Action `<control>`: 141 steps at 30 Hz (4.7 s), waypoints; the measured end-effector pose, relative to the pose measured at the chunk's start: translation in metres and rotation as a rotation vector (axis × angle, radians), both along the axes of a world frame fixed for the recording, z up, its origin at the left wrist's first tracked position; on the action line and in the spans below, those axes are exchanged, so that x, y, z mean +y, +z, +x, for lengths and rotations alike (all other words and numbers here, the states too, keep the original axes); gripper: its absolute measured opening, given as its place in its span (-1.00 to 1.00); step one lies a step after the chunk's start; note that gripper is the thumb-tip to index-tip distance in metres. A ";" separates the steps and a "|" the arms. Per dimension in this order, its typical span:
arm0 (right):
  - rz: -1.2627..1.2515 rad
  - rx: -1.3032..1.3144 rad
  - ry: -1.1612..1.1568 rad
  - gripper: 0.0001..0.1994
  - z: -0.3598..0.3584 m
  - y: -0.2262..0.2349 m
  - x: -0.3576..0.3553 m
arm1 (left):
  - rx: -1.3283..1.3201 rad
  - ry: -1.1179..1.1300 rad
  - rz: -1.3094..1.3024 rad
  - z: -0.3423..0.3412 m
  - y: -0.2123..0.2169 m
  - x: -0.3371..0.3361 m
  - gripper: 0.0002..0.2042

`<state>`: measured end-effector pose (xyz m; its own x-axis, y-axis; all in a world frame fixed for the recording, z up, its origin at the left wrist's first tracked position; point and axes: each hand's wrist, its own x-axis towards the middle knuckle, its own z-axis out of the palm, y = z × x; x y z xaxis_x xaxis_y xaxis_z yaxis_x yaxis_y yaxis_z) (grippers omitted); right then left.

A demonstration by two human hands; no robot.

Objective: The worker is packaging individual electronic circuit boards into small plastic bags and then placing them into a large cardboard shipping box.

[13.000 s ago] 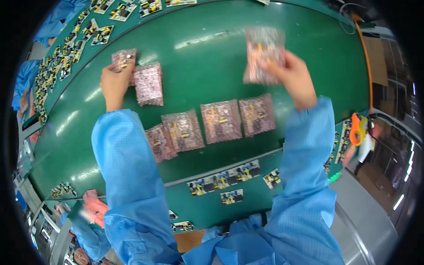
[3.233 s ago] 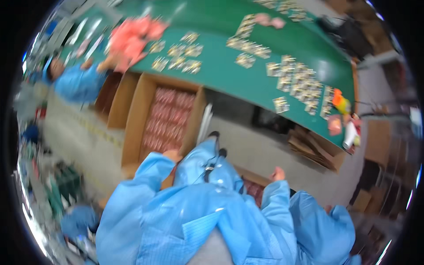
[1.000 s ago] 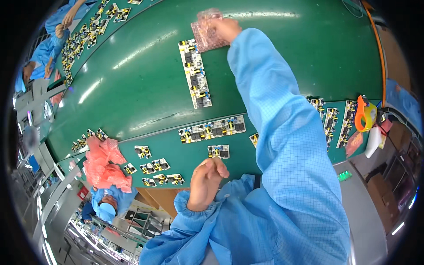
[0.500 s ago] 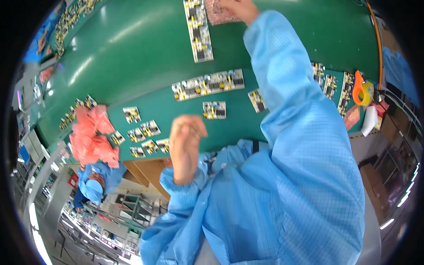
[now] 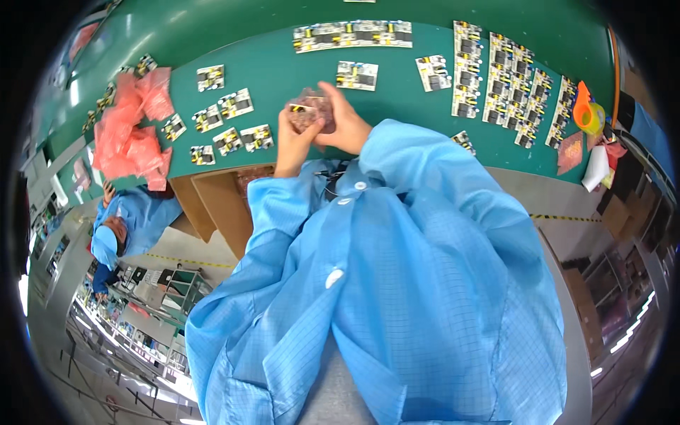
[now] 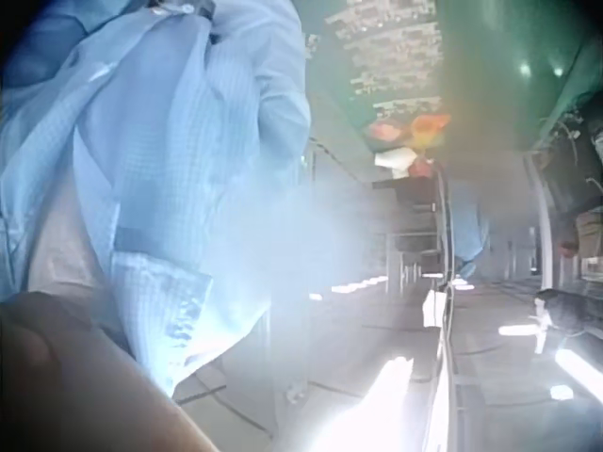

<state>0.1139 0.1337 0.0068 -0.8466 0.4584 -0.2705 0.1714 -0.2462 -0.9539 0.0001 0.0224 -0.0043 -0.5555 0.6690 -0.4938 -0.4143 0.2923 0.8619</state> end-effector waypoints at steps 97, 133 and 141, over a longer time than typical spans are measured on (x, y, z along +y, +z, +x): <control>0.394 -0.873 -0.095 -0.33 0.057 -0.072 0.011 | 1.226 -0.179 -1.077 -0.346 0.036 -0.125 -0.78; -0.500 -0.343 -0.678 -0.58 0.157 -0.073 -0.031 | 0.496 -0.601 -0.042 0.031 -0.088 0.003 -0.71; -0.537 -0.240 -0.687 -0.65 0.165 -0.072 -0.035 | 0.706 -0.724 -0.122 0.027 -0.066 -0.010 -0.81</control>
<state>0.2792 0.0989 -0.0649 -0.3256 0.6035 -0.7278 0.0020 -0.7693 -0.6388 0.0274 0.0129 -0.0705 -0.2283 0.9270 -0.2974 0.4886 0.3733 0.7886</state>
